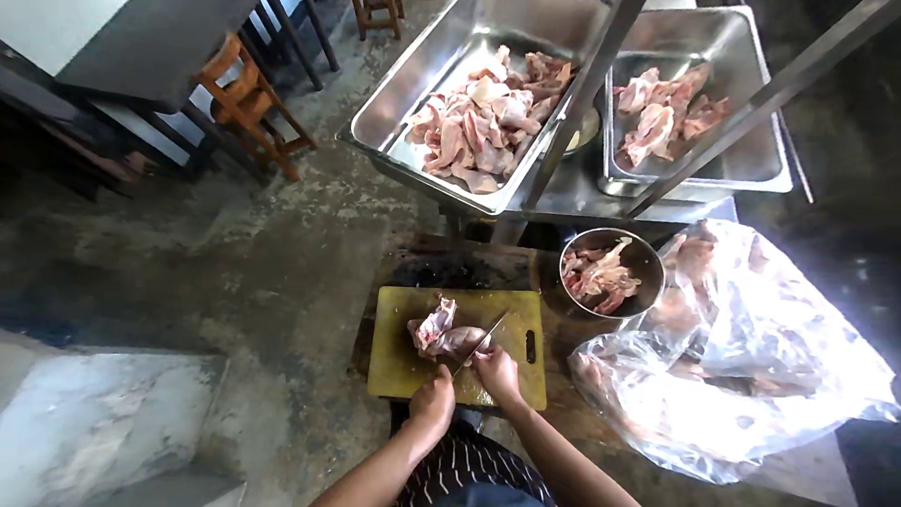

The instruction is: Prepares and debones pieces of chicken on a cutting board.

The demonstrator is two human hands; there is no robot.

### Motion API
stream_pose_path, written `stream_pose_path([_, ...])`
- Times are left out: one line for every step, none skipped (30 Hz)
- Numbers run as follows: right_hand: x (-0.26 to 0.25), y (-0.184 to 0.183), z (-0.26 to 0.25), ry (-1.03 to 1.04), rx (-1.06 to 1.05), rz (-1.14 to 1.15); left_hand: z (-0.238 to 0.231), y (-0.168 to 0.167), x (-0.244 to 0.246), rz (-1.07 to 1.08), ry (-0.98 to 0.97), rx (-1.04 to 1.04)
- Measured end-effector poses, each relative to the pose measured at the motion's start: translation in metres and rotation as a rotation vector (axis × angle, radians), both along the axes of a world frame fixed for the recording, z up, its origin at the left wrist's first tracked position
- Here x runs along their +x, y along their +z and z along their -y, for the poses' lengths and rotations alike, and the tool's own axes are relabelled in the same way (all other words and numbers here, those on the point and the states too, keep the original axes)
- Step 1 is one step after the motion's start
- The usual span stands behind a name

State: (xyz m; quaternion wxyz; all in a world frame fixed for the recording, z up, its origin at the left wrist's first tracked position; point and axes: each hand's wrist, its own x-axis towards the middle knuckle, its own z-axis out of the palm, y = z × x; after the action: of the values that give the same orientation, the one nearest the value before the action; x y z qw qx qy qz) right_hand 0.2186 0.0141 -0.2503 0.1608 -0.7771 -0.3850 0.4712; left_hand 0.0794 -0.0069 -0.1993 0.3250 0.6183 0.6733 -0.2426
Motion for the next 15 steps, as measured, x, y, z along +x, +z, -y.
stream_pose_path([0.000,0.001,0.001,0.025,0.011,0.016,-0.002,0.000,0.002,-0.004,-0.006,0.000])
stream_pose_path([0.001,-0.001,0.002,0.050,0.021,0.030,-0.005,0.000,0.006,-0.003,-0.015,0.006])
stream_pose_path([0.001,-0.002,0.004,0.073,0.030,0.038,-0.011,-0.002,0.011,0.015,-0.024,0.025])
stream_pose_path([0.001,-0.003,0.006,0.092,0.032,0.040,-0.017,-0.006,0.018,0.052,-0.025,0.049])
stream_pose_path([0.003,-0.004,0.008,0.102,0.030,0.041,-0.022,-0.012,0.024,0.096,-0.033,0.085])
stream_pose_path([0.007,-0.005,0.012,0.112,0.030,0.042,-0.023,-0.020,0.025,0.139,-0.050,0.104])
stream_pose_path([0.014,-0.007,0.015,0.135,0.040,0.052,-0.025,-0.024,0.024,0.170,-0.063,0.102])
stream_pose_path([0.021,-0.009,0.013,0.177,0.052,0.068,-0.030,-0.026,0.021,0.179,-0.076,0.098])
stream_pose_path([0.025,-0.009,0.012,0.214,0.051,0.072,-0.035,-0.028,0.017,0.172,-0.092,0.089])
stream_pose_path([0.028,-0.006,0.013,0.256,0.037,0.060,-0.035,-0.032,0.014,0.159,-0.104,0.082])
stream_pose_path([0.032,0.000,0.012,0.324,0.021,0.051,-0.034,-0.039,0.012,0.155,-0.111,0.093])
stream_pose_path([0.037,0.010,0.006,0.418,-0.003,0.058,-0.035,-0.045,0.011,0.160,-0.113,0.092])
stream_pose_path([0.041,0.027,-0.003,0.521,-0.035,0.089,-0.036,-0.047,0.010,0.175,-0.115,0.078])
stream_pose_path([0.045,0.047,-0.014,0.605,-0.031,0.151,-0.036,-0.048,0.009,0.194,-0.104,0.077])
stream_pose_path([0.048,0.067,-0.024,0.646,0.063,0.237,-0.037,-0.048,0.010,0.191,-0.085,0.077])
